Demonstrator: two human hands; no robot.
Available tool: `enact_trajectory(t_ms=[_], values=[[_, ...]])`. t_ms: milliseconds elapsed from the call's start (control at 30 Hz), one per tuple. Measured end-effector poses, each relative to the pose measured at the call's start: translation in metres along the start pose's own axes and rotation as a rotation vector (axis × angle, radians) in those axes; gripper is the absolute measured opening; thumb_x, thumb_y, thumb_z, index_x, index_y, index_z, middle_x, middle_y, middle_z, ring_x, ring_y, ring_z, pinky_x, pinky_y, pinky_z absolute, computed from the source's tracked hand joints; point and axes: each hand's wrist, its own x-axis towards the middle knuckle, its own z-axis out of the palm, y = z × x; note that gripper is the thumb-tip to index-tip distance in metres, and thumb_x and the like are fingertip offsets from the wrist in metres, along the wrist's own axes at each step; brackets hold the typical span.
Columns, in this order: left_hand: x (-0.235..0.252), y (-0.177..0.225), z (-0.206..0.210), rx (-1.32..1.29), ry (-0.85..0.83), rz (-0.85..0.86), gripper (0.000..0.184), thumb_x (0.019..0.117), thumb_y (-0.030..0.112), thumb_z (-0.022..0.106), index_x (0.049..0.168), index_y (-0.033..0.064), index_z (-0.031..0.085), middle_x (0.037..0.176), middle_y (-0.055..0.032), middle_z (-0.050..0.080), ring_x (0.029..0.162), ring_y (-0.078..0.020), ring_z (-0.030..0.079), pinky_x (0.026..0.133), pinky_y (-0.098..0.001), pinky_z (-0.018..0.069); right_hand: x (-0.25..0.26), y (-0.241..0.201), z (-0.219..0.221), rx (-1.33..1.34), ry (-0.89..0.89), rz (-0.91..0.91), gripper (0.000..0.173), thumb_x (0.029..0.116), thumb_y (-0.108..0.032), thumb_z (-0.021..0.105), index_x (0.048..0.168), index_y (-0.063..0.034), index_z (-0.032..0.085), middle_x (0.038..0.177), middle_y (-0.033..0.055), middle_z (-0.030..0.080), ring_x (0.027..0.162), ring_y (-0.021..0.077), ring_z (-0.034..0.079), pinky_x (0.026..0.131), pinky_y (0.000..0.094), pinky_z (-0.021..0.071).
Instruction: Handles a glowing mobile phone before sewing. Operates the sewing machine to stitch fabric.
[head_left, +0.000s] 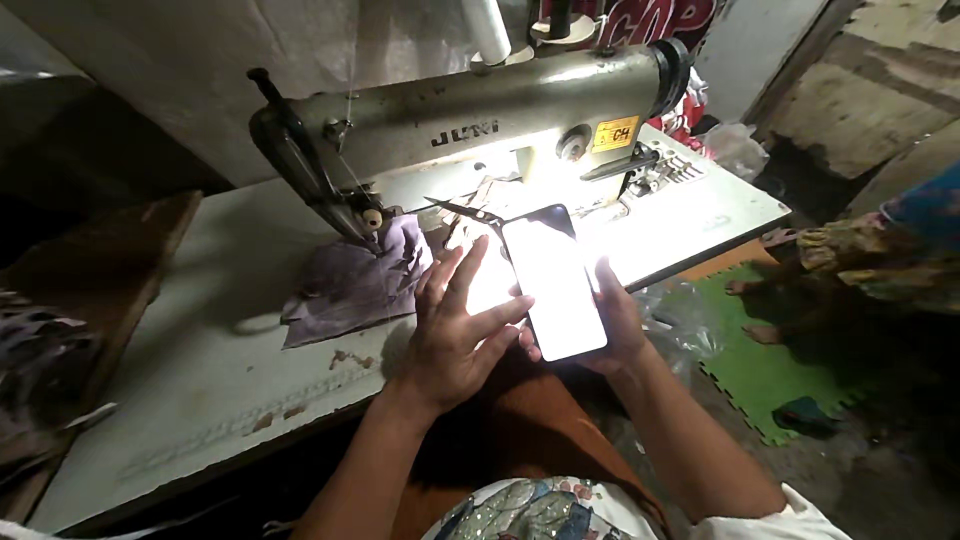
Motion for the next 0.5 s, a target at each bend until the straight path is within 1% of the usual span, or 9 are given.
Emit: enact_trajectory(t_ms=[67,167,267,367,433,500], values=[[-0.001,-0.001,0.000,0.028,-0.002,0.008,0.030,0.1061,0.047,0.050,0.125,0.0407,0.072,0.167,-0.0091,0.031,0.157,-0.0362,0.016,0.125,-0.0630,0.0141,0.000,0.000,0.000,-0.004,0.015,0.000,0.083,0.0905,-0.078,0.049,0.134,-0.0088,0.063,0.115,0.0217,0.070,0.095,0.0325,0.073,0.084,0.0468,0.0621],[0.000,-0.001,-0.002,0.026,0.006,0.019,0.031,0.1063,0.048,0.049,0.125,0.0398,0.072,0.167,-0.0087,0.032,0.158,-0.0354,0.016,0.125,-0.0628,0.0131,0.000,0.001,-0.002,0.018,-0.013,0.003,0.083,0.0904,-0.077,0.051,0.135,-0.0084,0.062,0.118,0.0221,0.069,0.098,0.0335,0.072,0.086,0.0480,0.0610],[0.002,-0.001,-0.007,0.019,0.035,0.009,0.032,0.1061,0.047,0.049,0.127,0.0380,0.072,0.166,-0.0094,0.034,0.157,-0.0354,0.019,0.124,-0.0636,0.0155,0.002,0.001,-0.003,0.022,-0.025,0.001,0.084,0.0893,-0.078,0.051,0.135,-0.0081,0.061,0.119,0.0236,0.068,0.097,0.0346,0.072,0.085,0.0474,0.0607],[0.005,-0.002,-0.013,0.028,0.049,0.003,0.031,0.1059,0.045,0.050,0.126,0.0377,0.072,0.167,-0.0091,0.031,0.157,-0.0340,0.017,0.124,-0.0610,0.0168,0.004,0.000,-0.001,0.001,-0.010,0.004,0.084,0.0885,-0.080,0.050,0.134,-0.0103,0.060,0.118,0.0241,0.069,0.094,0.0344,0.072,0.083,0.0463,0.0610],[0.006,-0.002,-0.013,0.030,0.052,0.008,0.031,0.1057,0.045,0.050,0.126,0.0379,0.073,0.167,-0.0092,0.031,0.157,-0.0339,0.017,0.124,-0.0605,0.0159,0.004,0.000,-0.001,-0.009,-0.003,0.008,0.085,0.0880,-0.080,0.051,0.135,-0.0098,0.060,0.118,0.0236,0.069,0.093,0.0337,0.072,0.082,0.0457,0.0613],[0.005,-0.002,-0.011,0.031,0.043,0.015,0.031,0.1059,0.046,0.050,0.125,0.0375,0.073,0.167,-0.0095,0.032,0.157,-0.0343,0.017,0.125,-0.0625,0.0139,0.003,0.000,-0.002,-0.001,-0.003,0.014,0.084,0.0878,-0.080,0.052,0.132,-0.0086,0.062,0.118,0.0229,0.069,0.095,0.0333,0.072,0.083,0.0456,0.0611]])
